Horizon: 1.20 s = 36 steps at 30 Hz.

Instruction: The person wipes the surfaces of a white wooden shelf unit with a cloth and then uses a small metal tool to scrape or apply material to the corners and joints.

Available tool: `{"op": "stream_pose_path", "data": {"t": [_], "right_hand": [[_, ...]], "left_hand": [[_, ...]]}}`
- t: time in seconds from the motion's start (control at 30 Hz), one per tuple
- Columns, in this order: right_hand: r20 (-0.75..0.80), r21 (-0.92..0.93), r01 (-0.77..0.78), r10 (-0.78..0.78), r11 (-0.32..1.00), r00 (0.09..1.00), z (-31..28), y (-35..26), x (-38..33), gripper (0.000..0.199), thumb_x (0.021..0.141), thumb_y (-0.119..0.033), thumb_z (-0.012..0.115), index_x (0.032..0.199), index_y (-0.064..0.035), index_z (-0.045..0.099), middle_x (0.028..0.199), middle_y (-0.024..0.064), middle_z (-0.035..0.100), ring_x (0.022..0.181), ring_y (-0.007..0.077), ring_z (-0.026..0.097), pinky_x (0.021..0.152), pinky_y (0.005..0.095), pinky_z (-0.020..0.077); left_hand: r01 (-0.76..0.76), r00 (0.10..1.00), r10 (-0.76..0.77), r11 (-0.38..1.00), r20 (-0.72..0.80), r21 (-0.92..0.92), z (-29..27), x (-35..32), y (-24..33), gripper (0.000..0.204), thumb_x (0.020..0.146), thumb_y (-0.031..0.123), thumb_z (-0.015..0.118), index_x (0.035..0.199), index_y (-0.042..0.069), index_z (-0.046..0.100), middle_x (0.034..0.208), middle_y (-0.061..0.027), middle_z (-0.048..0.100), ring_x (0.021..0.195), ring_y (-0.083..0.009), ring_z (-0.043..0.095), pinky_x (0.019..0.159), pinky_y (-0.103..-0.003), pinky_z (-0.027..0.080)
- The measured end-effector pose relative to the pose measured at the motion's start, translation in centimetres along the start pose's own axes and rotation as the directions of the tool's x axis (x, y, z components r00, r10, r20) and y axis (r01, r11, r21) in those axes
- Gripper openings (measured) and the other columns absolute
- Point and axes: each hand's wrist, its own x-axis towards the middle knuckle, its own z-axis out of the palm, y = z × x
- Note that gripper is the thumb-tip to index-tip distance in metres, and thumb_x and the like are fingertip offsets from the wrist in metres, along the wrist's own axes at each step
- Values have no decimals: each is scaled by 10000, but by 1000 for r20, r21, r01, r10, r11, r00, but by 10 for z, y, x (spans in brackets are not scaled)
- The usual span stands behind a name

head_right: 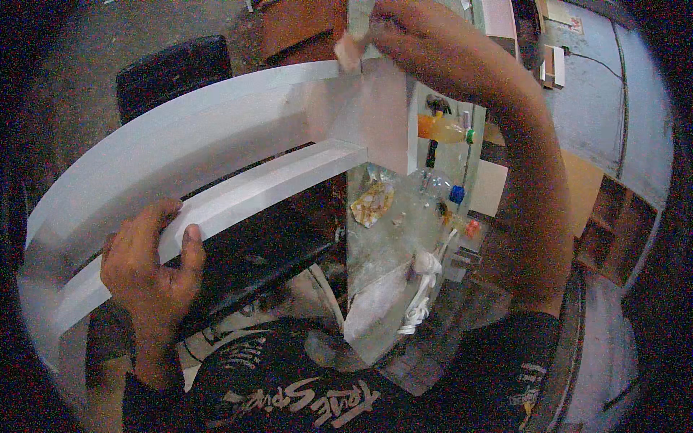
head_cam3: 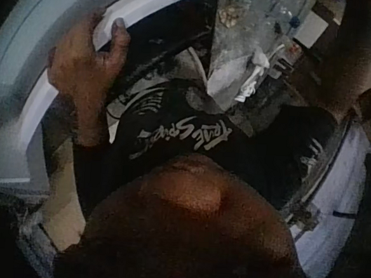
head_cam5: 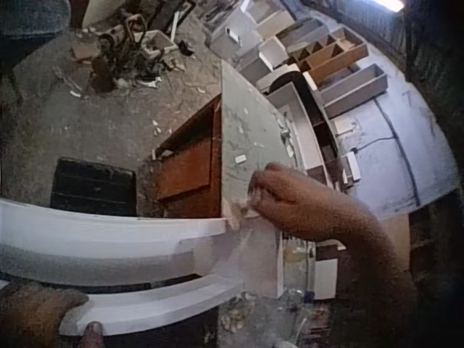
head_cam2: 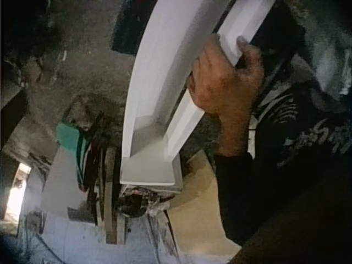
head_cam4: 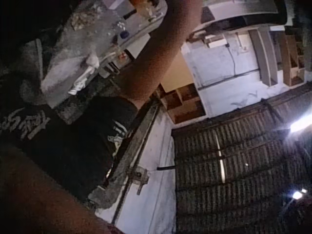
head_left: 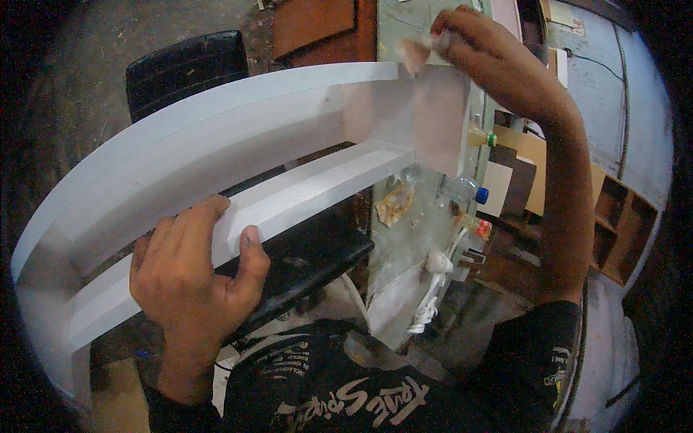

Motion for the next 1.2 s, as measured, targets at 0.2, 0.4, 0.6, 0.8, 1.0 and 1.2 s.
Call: {"op": "stream_pose_path", "data": {"t": [0.2,0.4,0.6,0.8,1.0,1.2], "right_hand": [[354,-107,-275,295,956,888,-42,-35,15,360,899,-344,722,1016,-5,751,921,149,742,752,210,693,701,357,540],[337,-77,-196,211,978,918,-30,-31,29,328,906,-295,699,958,24,756,784,151,741,663,191,682,677,343,536],[421,-72,-240,248,968,873,-40,-50,20,324,901,-277,688,922,41,749,747,180,723,624,232,683,659,364,537],[306,-227,-277,338,934,890,-18,-53,22,288,823,-232,717,841,55,740,720,241,686,605,331,671,654,411,538],[88,-245,-304,334,920,939,1,-33,21,313,780,-246,746,773,66,721,707,245,676,620,360,671,654,437,535],[-41,-193,-84,78,978,996,20,10,27,443,792,-319,756,586,48,616,500,127,513,480,182,482,529,407,442]], "left_hand": [[41,997,-39,999,69,-21,-3,3,3,266,816,249,713,1020,79,700,924,-97,724,841,-283,695,768,-384,504],[21,1000,-21,1000,-13,22,4,4,-1,299,757,297,708,969,86,703,869,-59,706,753,-247,659,699,-366,480],[-23,999,23,1000,-22,10,7,4,-3,300,753,302,715,963,89,702,850,-55,701,726,-241,652,674,-358,477],[0,999,1,1000,-35,25,11,7,1,286,755,304,716,954,100,702,832,-48,699,717,-236,655,665,-353,476],[10,999,-7,998,-47,67,8,8,7,291,753,326,718,943,106,702,812,-54,703,714,-250,666,664,-375,490],[32,999,-31,993,-10,112,-4,0,6,313,770,415,677,770,106,623,649,-102,628,621,-279,650,596,-428,505]]}}
